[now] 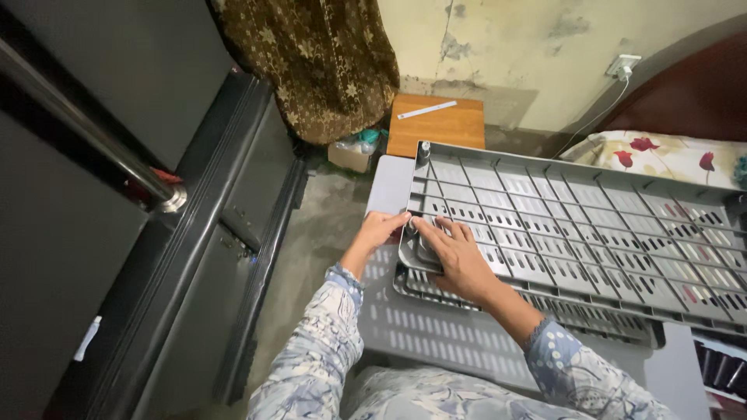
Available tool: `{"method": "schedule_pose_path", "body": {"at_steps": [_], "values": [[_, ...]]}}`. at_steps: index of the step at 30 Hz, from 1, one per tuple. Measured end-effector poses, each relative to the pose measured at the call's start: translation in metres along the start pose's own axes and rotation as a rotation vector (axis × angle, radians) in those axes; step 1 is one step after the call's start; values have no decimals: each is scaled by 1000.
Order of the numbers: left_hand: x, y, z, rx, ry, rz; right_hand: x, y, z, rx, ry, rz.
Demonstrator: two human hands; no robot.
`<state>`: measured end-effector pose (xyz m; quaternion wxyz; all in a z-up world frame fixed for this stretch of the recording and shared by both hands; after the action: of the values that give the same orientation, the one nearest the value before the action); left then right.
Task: The person assembles a plastic storage rack in a bedroom. They pick black cylindrical leg tubes from a tray, join the tube segments, and push them onto the corner posts of gray perforated shelves, then lift and stack additional shelf trays onto the posts to build up the rack.
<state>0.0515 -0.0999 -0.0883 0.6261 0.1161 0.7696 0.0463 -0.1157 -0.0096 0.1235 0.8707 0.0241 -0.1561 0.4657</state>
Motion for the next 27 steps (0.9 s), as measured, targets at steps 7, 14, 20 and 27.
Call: {"method": "schedule_pose_path", "body": {"at_steps": [7, 14, 20, 27], "values": [[-17, 8, -2, -31, -68, 88, -2, -4, 14, 55, -115, 56], [-9, -31, 14, -137, -237, -48, -68, -35, 10, 49, -427, -107], [-16, -73, 30, -370, -599, -184, -127, -69, 38, -268, -207, 62], [-53, -107, 23, -269, -147, -143, -179, -136, 42, -206, -114, -18]]}}
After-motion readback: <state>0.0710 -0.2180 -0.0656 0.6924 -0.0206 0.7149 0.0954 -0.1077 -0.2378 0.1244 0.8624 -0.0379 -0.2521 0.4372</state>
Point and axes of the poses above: each hand's wrist, its own y-axis away from the middle knuckle, its own z-axis out of the back of the hand, x = y × z, the point moved 8 cm from there along -y, towards the middle knuckle, and after that the axes turned 7 degrees about x, right-handed, at the moved point
